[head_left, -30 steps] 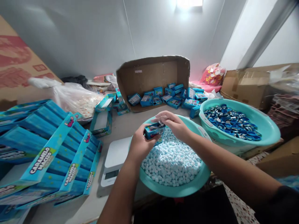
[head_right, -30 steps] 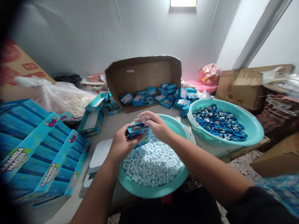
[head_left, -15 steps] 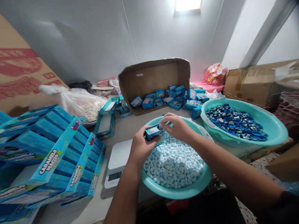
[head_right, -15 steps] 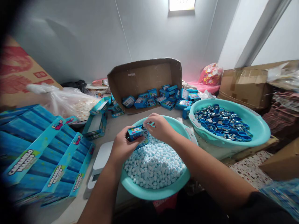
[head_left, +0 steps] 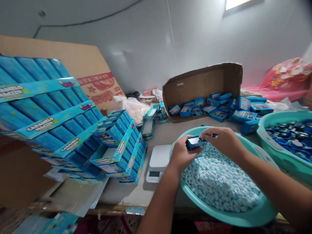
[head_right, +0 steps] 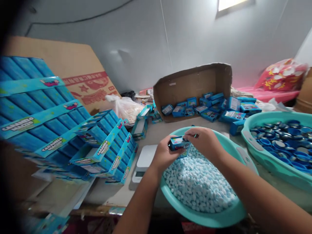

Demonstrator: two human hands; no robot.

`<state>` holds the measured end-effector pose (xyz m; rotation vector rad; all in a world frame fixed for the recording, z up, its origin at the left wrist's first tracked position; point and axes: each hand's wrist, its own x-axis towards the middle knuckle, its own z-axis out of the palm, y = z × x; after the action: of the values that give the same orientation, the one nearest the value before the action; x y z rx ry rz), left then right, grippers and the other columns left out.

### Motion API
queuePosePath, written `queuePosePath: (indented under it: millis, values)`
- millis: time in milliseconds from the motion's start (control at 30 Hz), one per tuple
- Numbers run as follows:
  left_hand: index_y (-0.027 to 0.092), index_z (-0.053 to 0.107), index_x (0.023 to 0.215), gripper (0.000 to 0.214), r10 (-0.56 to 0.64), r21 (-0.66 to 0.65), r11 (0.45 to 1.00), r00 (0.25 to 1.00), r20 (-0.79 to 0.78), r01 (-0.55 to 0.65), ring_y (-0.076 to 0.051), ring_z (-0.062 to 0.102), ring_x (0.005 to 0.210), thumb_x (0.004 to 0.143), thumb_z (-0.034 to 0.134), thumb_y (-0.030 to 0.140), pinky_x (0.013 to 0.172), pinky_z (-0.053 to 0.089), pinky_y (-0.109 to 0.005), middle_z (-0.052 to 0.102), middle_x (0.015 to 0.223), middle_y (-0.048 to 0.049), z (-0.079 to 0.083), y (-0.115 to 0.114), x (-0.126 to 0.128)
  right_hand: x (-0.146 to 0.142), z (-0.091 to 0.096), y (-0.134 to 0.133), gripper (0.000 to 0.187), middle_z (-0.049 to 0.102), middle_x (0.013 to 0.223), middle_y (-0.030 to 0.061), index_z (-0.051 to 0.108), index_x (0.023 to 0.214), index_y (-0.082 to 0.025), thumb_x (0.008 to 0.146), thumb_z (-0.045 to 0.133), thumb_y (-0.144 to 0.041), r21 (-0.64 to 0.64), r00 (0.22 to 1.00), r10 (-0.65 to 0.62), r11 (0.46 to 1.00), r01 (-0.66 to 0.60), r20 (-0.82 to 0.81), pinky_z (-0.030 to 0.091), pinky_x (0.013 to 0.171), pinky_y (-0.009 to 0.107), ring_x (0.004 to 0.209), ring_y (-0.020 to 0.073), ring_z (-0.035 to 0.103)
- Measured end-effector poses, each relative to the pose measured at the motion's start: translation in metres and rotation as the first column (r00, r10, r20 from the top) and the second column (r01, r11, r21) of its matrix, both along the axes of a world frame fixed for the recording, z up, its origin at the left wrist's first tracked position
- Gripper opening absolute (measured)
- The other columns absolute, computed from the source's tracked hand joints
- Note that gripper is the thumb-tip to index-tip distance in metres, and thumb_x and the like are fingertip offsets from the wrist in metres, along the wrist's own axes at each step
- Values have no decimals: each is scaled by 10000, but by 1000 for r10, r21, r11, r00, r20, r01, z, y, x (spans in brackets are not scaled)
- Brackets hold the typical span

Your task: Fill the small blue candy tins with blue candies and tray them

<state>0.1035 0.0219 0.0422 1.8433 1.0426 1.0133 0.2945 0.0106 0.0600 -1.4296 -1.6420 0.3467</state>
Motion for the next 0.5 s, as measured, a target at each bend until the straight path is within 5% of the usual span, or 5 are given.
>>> queuePosePath:
  millis: [133, 267, 367, 500]
  values:
    - [198, 669, 1089, 425, 29, 23, 999, 1000, 1, -29, -223, 698, 914, 707, 833, 287, 828, 547, -317, 732, 991, -50, -4, -1, 2, 2, -3, 2, 180, 752, 860, 50, 771, 815, -246, 770, 709, -409, 31, 1000, -14, 999, 14, -3, 480, 699, 353, 742, 226, 644]
    - [206, 658, 1139, 460, 130, 132, 981, 988, 81, -140, -217, 702, 952, 726, 829, 312, 867, 556, -327, 724, 1073, -63, -2, -2, 3, 5, -10, 9, 460, 732, 993, 102, 699, 1048, -180, 887, 533, -578, -89, 972, -41, 996, 21, -231, 514, 718, 354, 805, 226, 655]
    - [210, 617, 1210, 546, 352, 207, 889, 900, 258, -408, -214, 706, 953, 728, 827, 359, 854, 573, -335, 704, 1133, -80, 8, 0, -13, 5, -10, 10, 577, 712, 1010, 124, 654, 1106, -162, 974, 304, -601, -185, 939, -47, 983, -18, -341, 532, 740, 363, 846, 231, 664]
    - [217, 634, 1169, 547, 597, 277, 721, 772, 216, -635, -233, 697, 966, 686, 844, 366, 873, 574, -360, 697, 1096, -68, 13, 7, -63, 2, -9, 3, 453, 689, 1148, 126, 692, 1104, -209, 915, 491, -568, -312, 992, 122, 942, -119, -10, 512, 920, 424, 1037, 287, 650]
